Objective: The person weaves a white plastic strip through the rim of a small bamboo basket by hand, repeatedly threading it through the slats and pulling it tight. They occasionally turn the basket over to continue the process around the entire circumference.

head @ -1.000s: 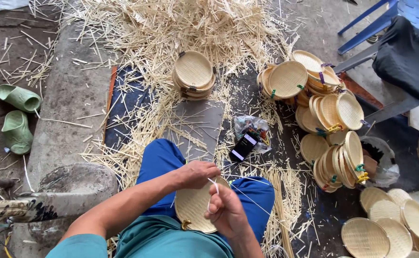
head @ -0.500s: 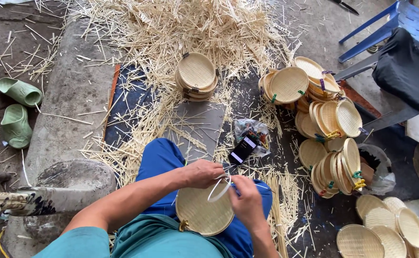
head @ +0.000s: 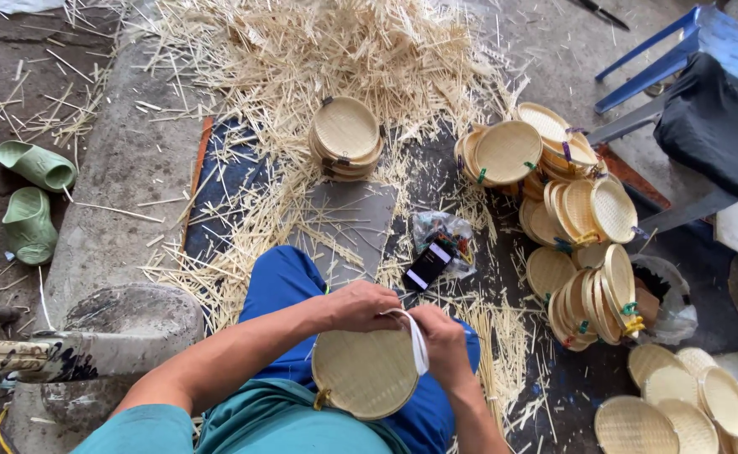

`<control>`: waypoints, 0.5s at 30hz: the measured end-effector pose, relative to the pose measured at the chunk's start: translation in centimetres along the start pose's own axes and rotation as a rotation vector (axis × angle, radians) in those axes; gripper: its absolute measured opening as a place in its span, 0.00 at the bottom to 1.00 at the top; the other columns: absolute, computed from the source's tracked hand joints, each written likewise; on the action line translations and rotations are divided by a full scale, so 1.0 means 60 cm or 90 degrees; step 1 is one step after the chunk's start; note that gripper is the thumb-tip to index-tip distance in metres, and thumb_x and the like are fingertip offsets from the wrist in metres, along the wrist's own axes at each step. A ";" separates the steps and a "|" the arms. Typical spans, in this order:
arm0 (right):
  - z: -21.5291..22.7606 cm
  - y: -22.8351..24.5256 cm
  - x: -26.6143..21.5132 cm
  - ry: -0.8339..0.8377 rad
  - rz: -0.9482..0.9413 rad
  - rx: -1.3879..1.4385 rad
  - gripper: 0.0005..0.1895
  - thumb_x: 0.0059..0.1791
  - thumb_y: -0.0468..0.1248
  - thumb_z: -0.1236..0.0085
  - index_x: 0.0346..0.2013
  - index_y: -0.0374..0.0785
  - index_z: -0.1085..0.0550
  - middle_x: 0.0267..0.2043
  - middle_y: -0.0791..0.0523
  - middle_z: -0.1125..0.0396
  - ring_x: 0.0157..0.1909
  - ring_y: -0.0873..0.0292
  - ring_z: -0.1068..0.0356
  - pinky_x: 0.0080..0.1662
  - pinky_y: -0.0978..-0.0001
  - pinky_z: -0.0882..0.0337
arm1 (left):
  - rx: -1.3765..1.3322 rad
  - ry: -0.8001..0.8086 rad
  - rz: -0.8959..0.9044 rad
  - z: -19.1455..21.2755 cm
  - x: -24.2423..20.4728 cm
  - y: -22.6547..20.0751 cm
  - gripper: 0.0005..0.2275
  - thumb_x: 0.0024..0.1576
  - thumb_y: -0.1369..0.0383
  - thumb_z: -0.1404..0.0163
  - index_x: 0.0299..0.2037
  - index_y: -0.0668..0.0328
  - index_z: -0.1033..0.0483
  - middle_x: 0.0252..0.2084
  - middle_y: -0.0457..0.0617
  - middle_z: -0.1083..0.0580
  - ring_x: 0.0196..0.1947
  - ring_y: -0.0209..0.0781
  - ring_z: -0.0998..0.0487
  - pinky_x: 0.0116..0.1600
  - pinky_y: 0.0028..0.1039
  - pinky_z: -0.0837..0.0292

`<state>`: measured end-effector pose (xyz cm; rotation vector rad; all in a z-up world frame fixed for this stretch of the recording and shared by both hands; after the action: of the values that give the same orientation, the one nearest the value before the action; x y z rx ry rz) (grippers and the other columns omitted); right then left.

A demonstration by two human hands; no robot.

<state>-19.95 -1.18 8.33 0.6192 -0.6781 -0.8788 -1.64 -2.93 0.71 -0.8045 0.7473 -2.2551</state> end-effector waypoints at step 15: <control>-0.014 -0.089 -0.058 0.139 -0.507 0.495 0.07 0.50 0.37 0.37 0.32 0.35 0.22 0.25 0.59 0.29 0.26 0.68 0.32 0.29 0.76 0.33 | -0.038 -0.064 -0.013 0.036 0.018 -0.076 0.17 0.48 0.60 0.32 0.38 0.60 0.25 0.33 0.51 0.26 0.34 0.52 0.23 0.38 0.38 0.27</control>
<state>-23.48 -0.69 2.95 1.7359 -0.5584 -1.2430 -2.44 -1.39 5.59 -0.9499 0.7647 -2.2020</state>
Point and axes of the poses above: each hand's wrist, its own x-axis towards the middle knuckle, its own z-axis out of the back of the hand, y = z × x, the point moved 3 cm from there along x, towards the middle knuckle
